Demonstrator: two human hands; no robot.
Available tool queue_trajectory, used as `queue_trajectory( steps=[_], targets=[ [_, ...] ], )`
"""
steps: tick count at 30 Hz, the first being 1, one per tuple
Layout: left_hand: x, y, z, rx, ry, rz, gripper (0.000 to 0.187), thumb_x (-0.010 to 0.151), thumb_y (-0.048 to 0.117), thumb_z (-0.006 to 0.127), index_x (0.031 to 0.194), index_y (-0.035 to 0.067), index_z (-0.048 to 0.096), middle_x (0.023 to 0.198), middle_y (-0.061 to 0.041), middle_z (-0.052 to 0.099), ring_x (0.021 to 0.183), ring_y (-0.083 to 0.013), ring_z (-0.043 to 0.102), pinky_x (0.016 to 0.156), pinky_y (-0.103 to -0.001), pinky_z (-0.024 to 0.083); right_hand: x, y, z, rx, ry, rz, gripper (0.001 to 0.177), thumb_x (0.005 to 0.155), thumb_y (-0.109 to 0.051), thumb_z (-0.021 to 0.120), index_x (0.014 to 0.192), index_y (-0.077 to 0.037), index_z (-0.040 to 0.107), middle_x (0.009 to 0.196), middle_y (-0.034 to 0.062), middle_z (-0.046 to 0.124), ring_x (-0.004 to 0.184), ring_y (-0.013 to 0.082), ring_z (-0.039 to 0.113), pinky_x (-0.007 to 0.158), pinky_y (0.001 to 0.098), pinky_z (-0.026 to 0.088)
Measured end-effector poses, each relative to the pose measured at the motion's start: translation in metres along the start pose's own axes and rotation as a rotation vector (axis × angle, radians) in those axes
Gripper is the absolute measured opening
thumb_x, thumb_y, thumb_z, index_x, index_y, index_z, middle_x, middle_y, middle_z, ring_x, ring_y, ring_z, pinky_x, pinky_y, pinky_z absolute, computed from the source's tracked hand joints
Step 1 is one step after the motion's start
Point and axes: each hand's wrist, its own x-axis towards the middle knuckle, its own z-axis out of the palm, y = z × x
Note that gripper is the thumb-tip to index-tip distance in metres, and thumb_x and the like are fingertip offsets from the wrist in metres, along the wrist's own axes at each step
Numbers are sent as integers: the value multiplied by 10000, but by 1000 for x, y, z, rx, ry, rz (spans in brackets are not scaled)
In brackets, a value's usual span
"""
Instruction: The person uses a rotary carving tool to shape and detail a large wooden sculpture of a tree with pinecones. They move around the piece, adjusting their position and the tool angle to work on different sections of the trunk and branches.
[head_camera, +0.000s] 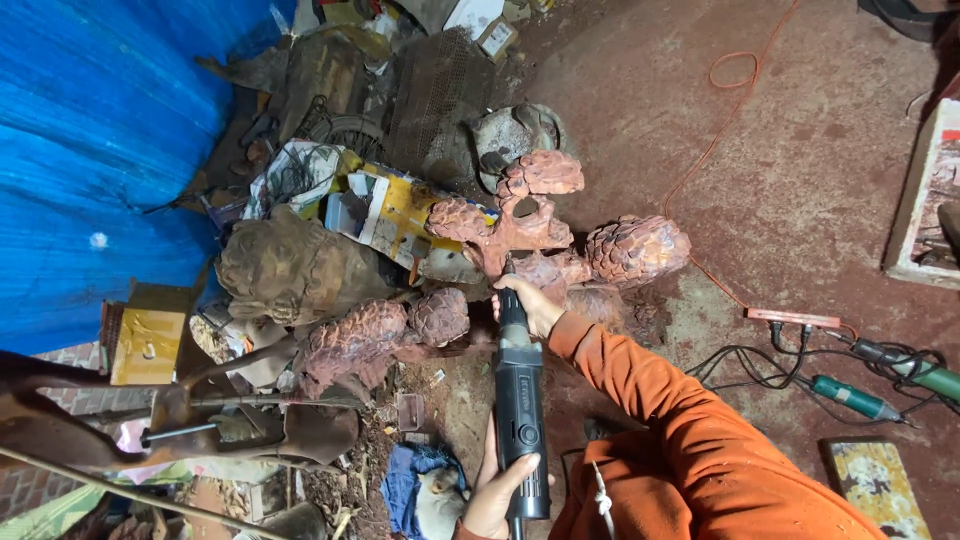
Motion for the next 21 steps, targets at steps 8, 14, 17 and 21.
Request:
queue_trajectory(
  steps=[8, 14, 17, 21],
  targets=[
    [17, -9, -22, 89, -62, -2, 1081, 783, -77, 654, 1637, 314, 119, 1325, -221, 595, 825, -260, 649, 682, -390, 601, 0, -1, -7, 50, 10, -25, 200, 843, -224, 661, 871, -33, 610, 720, 79, 642, 537, 191, 594, 493, 292, 532],
    [25, -36, -55, 154, -118, 117, 1078, 755, -42, 681, 1633, 242, 123, 1501, -176, 528, 1066, -250, 653, 858, -342, 514, 1, 9, 1, -33, 60, -56, 177, 856, -203, 633, 877, -29, 609, 732, 92, 654, 553, 196, 598, 510, 313, 534],
    [13, -19, -30, 93, -56, 67, 1050, 780, -64, 677, 1635, 249, 155, 1331, -195, 621, 878, -236, 653, 733, -323, 539, 8, 8, -5, -31, 62, -29, 188, 852, -204, 642, 879, -20, 613, 737, 98, 653, 555, 206, 601, 508, 318, 538],
    [21, -15, -32, 132, -26, 11, 1117, 745, -93, 655, 1634, 325, 123, 1397, -189, 605, 873, -240, 668, 736, -345, 557, 8, 4, -6, 18, 14, -19, 181, 833, -209, 653, 875, -41, 599, 722, 82, 642, 535, 198, 597, 500, 299, 536]
  ],
)
